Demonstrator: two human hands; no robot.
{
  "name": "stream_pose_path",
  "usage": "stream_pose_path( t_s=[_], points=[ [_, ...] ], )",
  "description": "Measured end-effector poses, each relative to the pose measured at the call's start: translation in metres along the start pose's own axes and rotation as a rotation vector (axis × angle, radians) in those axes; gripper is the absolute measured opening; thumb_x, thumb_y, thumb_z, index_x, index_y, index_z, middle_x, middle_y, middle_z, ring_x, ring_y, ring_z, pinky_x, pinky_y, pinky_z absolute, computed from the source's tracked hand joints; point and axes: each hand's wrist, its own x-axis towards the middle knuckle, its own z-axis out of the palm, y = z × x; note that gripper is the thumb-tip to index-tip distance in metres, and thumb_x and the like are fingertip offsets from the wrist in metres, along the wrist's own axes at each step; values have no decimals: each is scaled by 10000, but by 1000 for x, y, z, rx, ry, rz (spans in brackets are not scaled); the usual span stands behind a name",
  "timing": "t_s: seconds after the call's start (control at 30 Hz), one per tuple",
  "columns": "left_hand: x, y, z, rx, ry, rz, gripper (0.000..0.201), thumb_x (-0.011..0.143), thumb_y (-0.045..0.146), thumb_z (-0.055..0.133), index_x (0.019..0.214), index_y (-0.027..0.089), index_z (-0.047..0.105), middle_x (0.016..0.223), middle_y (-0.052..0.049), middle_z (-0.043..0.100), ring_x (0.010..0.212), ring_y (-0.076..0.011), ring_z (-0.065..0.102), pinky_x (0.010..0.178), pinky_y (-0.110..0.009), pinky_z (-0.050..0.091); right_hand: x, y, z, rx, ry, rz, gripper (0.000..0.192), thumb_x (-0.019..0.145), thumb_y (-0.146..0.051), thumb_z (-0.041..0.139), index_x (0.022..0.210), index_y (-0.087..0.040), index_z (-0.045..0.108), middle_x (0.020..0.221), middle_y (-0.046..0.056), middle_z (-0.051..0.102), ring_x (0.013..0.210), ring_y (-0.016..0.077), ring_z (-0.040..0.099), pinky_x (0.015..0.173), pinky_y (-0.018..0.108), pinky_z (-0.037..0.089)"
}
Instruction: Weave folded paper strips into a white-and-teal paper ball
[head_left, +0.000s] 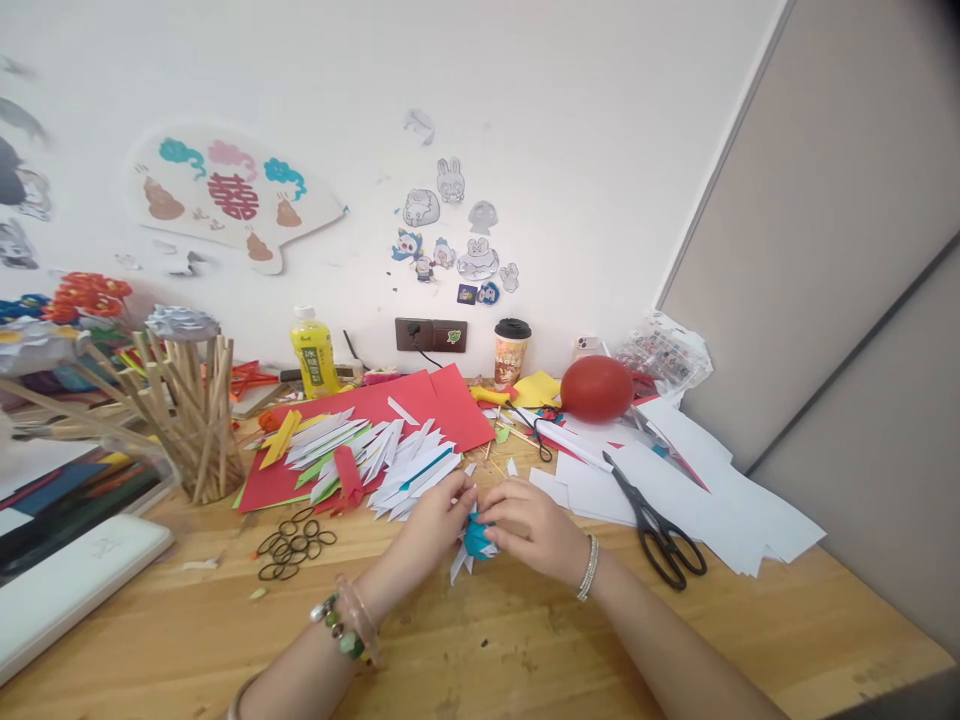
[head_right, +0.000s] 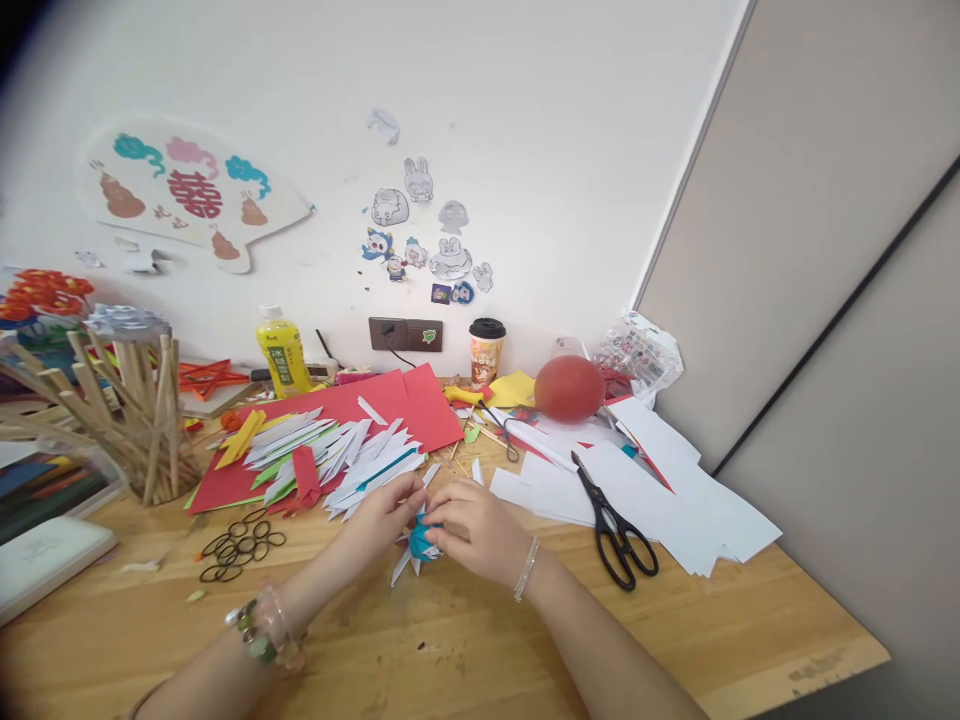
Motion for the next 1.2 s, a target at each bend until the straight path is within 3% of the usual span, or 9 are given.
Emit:
stream_pose_path(
  t_s=[0.13, 0.3, 0.67, 0.87, 1.1, 1.2],
  points=[
    [1, -3, 2, 54, 34, 25, 187, 771, 315, 380, 629, 195, 389, 572, 49, 398, 537, -117, 408, 507, -229, 350, -1, 0, 3, -56, 10, 16, 169, 839, -247, 488, 878, -193, 644, 786, 49, 609, 759, 156, 530, 710, 295, 437],
    [0, -2, 2, 32, 57, 50, 181, 774, 309, 373, 637, 192, 400, 592, 41, 417, 572, -122, 403, 549, -233, 344, -2, -2, 7, -88, 35, 56, 261, 836, -272, 495, 1076, -208, 578, 987, 75, 579, 921, 183, 513, 807, 329, 424],
    [0, 0, 3, 77, 132, 10, 209, 751, 336, 368, 586, 208, 351, 562, 47, 359, 552, -131, 361, 536, -241, 309, -3, -2, 12, -82, 34, -5, 185, 847, -222, 456, 867, -191, 637, 820, 55, 621, 795, 171, 520, 737, 316, 431],
    [-1, 1, 2, 38, 130, 48, 220, 781, 343, 346, 617, 203, 388, 584, 37, 410, 585, -142, 412, 564, -252, 351, -4, -6, 15, -102, 53, 42, 270, 838, -270, 475, 1081, -188, 561, 1015, 89, 563, 934, 194, 497, 815, 338, 423],
    [2, -3, 2, 47, 165, 34, 212, 766, 326, 354, 606, 198, 408, 585, 26, 435, 585, -147, 426, 568, -263, 363, -5, -4, 18, -103, 57, 10, 231, 839, -233, 466, 1026, -187, 594, 979, 88, 575, 920, 189, 512, 805, 332, 437],
    [1, 0, 1, -7, 188, 25, 242, 767, 373, 374, 606, 195, 410, 577, 30, 436, 580, -143, 434, 552, -256, 376, -5, -2, 20, -76, 89, 37, 264, 840, -237, 474, 1089, -204, 553, 1019, 82, 565, 957, 189, 507, 838, 338, 432]
  ],
)
